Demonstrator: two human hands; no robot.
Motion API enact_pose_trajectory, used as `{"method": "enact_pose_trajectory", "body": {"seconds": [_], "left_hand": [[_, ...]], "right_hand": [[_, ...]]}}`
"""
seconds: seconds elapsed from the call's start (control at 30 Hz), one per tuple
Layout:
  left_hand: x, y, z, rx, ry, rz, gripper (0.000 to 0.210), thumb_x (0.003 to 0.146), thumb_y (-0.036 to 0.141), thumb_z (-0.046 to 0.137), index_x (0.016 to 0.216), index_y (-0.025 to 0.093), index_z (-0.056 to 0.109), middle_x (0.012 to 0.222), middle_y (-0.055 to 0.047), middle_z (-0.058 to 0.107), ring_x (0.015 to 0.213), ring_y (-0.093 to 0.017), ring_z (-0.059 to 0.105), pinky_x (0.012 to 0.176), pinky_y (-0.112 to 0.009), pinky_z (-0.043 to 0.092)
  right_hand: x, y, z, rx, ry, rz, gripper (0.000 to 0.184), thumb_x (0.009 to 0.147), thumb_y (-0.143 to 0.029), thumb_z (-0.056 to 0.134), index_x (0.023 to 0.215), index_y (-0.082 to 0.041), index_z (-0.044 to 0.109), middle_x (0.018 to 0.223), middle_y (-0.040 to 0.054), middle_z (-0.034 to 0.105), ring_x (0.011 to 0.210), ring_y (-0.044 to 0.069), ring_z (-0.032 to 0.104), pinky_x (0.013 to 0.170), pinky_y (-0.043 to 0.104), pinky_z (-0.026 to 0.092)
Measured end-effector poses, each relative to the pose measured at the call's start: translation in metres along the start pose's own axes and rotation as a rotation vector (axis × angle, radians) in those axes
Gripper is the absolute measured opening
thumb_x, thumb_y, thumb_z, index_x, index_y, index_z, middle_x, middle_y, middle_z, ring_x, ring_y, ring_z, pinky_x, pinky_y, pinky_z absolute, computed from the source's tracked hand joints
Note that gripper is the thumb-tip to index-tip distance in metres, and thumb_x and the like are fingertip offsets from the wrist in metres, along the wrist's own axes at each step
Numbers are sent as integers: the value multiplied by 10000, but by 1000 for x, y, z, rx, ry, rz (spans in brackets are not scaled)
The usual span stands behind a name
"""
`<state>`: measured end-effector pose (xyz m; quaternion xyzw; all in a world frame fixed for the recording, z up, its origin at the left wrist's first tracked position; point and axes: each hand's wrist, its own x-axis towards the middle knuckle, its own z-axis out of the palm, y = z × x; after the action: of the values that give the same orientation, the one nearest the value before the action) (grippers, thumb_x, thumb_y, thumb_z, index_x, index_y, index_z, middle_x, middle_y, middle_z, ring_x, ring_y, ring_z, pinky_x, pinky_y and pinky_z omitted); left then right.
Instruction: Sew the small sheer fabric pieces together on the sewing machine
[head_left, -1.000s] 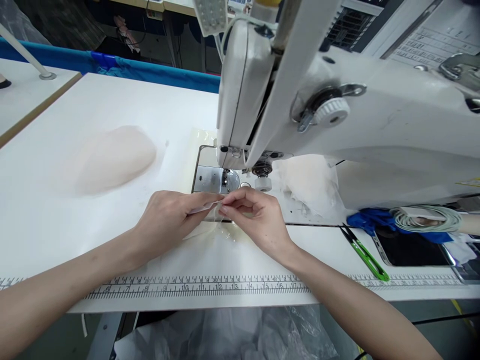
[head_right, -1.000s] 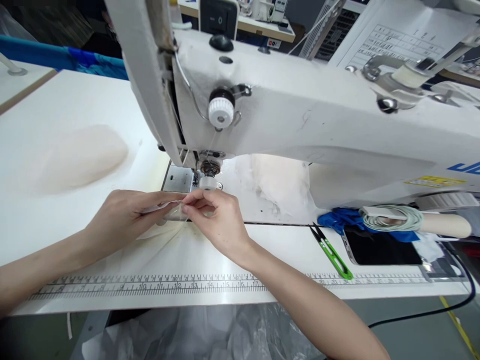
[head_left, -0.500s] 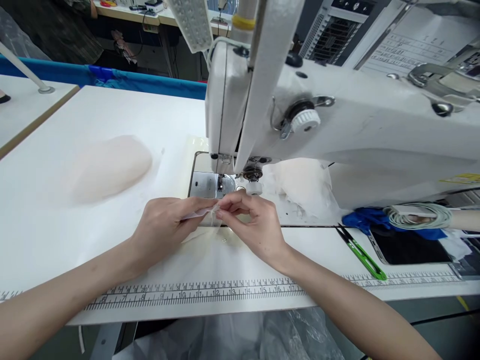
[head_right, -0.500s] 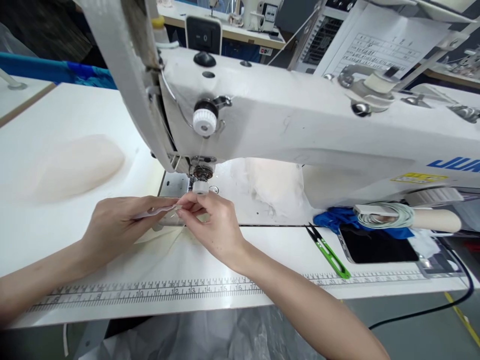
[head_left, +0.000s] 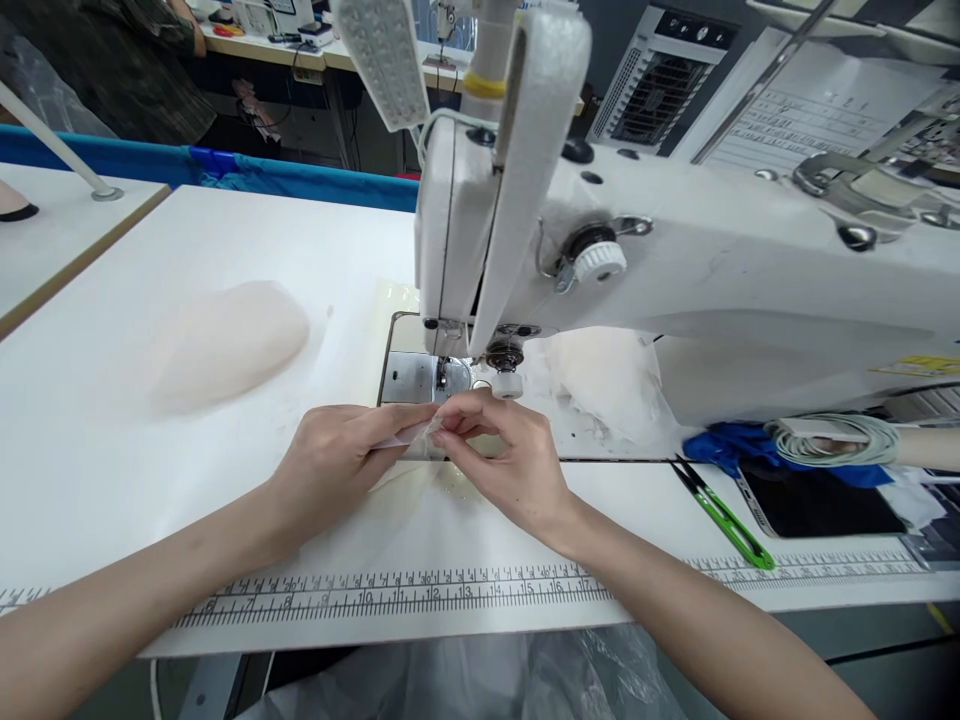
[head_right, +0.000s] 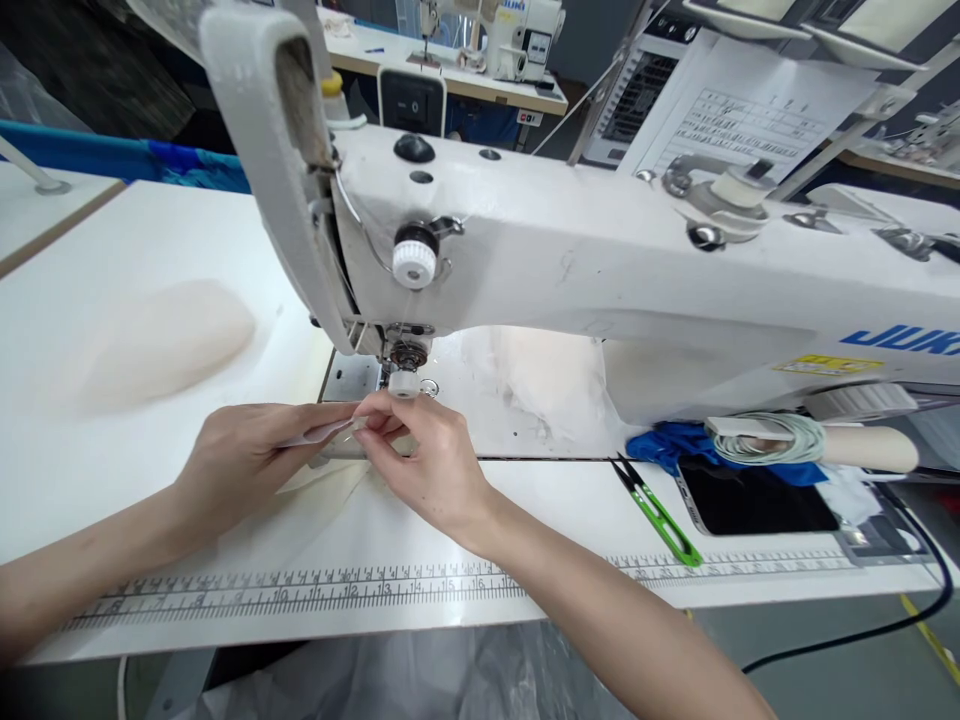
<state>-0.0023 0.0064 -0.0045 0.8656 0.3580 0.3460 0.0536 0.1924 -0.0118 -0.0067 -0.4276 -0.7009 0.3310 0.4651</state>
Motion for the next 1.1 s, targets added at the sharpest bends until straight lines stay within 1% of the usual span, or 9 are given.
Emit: {"method": "enact_pose_trajectory", "body": {"seconds": [0.1,0.27,0.43,0.57,0.63,0.7,0.87,0.97,1.1], "left_hand": [[1,1,-1,20,-3,13,240,985,223,446,1022,195,681,717,34,751,554,-97,681,518,-171,509],[4,2,-2,45,24,14,222,987,239,470,989,187,686,738,32,757,571,-96,692,504,-156,505],[1,1,-1,46,33,20,208,991,247,477,999,188,676,763,29,762,602,-96,703,522,-152,511],[1,2,-1,55,19,1,211,996,268,463,970,208,664,691,51,740,528,-87,669,485,-156,487],[2,3,-2,58,14,-9,217,997,281,454,950,216,655,652,58,724,474,-83,637,452,-161,465],[2,3,-2,62,13,-16,209,994,292,458,929,216,641,664,52,728,448,-81,617,427,-168,443],[0,1,-1,40,2,-35,175,987,308,486,910,209,609,683,44,730,467,-79,622,423,-169,416],[-1,1,0,23,0,-49,171,985,315,494,898,211,598,663,47,718,465,-74,610,432,-169,410],[0,3,-1,31,16,-37,206,995,318,471,850,213,572,641,48,702,425,-68,554,423,-183,393]], "right_hand": [[0,0,0,-2,-12,-10,169,831,-77,630,917,-222,639,800,-30,657,719,95,642,706,240,588],[-1,0,0,14,21,70,130,822,-116,653,914,-207,634,784,-20,653,704,103,652,692,245,597],[0,-2,1,13,29,65,143,816,-105,652,917,-206,643,782,-20,661,704,102,659,694,241,597],[1,-3,1,40,47,78,106,813,-118,660,878,-199,638,781,-19,666,686,95,657,663,223,594],[1,-3,1,36,54,69,109,812,-117,661,876,-203,640,783,-22,669,684,93,657,666,223,595],[0,-2,1,26,53,63,112,814,-120,661,882,-208,645,781,-23,670,686,95,661,673,227,597],[0,0,1,-3,27,37,111,828,-137,646,895,-224,653,789,-18,673,692,110,663,691,257,601],[1,0,0,-32,-8,-7,130,842,-128,623,920,-229,652,798,-16,669,707,113,658,700,261,593],[1,2,-3,-84,-27,-107,159,874,-109,594,962,-221,665,799,-10,667,718,113,639,676,251,570]]}}
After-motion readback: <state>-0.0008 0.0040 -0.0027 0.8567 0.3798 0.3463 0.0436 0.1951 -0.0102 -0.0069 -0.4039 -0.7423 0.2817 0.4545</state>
